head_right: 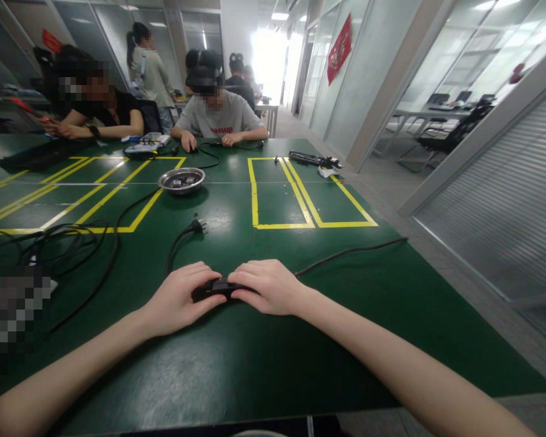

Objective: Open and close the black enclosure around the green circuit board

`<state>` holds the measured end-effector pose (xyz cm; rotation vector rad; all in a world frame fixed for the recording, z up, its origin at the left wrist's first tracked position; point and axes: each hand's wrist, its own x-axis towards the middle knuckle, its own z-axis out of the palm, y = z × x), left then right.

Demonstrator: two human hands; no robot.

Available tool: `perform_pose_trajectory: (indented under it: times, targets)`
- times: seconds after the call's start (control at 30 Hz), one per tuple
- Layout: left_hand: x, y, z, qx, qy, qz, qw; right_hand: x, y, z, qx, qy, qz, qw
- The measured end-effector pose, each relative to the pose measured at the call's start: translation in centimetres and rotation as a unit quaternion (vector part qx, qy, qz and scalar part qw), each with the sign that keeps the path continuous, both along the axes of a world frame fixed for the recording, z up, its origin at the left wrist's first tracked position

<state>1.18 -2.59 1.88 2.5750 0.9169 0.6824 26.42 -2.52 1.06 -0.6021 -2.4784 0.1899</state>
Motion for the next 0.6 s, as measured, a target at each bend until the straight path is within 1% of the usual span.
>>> perform_pose_trajectory:
  times: [0.1,0.23,0.27,0.33,0.4,0.5,0.53,0.57,0.6]
  targets:
    - [0.1,-0.2,0.2,-0.026,-0.003,-0.005,1.0,0.2,-0.1,0.1,0.006,-0.044,0.017,0.999]
    - [0.1,-0.1,0.1,-0.068,-0.021,-0.004,0.997,0.1,-0.3,0.1,0.043,-0.148,0.013,0.988]
    - [0.1,-0.1,0.0,-0.071,-0.029,-0.004,0.997,0.1,-0.3,0.1,0.044,-0.169,0.009,0.985]
    - [-0.1,0.0,0.0,-0.054,-0.062,0.001,0.997,0.4,0.0,0.0,0.036,-0.188,-0.009,0.981]
    - [-0.3,0.1,0.0,-0.012,-0.106,0.016,0.994,1.4,0.8,0.0,0.021,-0.176,-0.056,0.983]
    - [-0.7,0.2,0.0,0.029,-0.145,0.036,0.988,4.6,2.8,0.1,-0.001,-0.105,-0.175,0.979]
    - [-0.8,0.3,-0.1,0.031,-0.147,0.035,0.988,5.9,3.6,0.2,-0.009,-0.067,-0.226,0.972]
    - [-0.9,0.3,-0.2,0.028,-0.146,0.031,0.988,7.4,4.4,0.3,-0.014,-0.029,-0.283,0.959]
    - [-0.9,0.4,-0.3,0.027,-0.142,0.024,0.989,8.8,5.1,0.4,-0.018,0.006,-0.347,0.938]
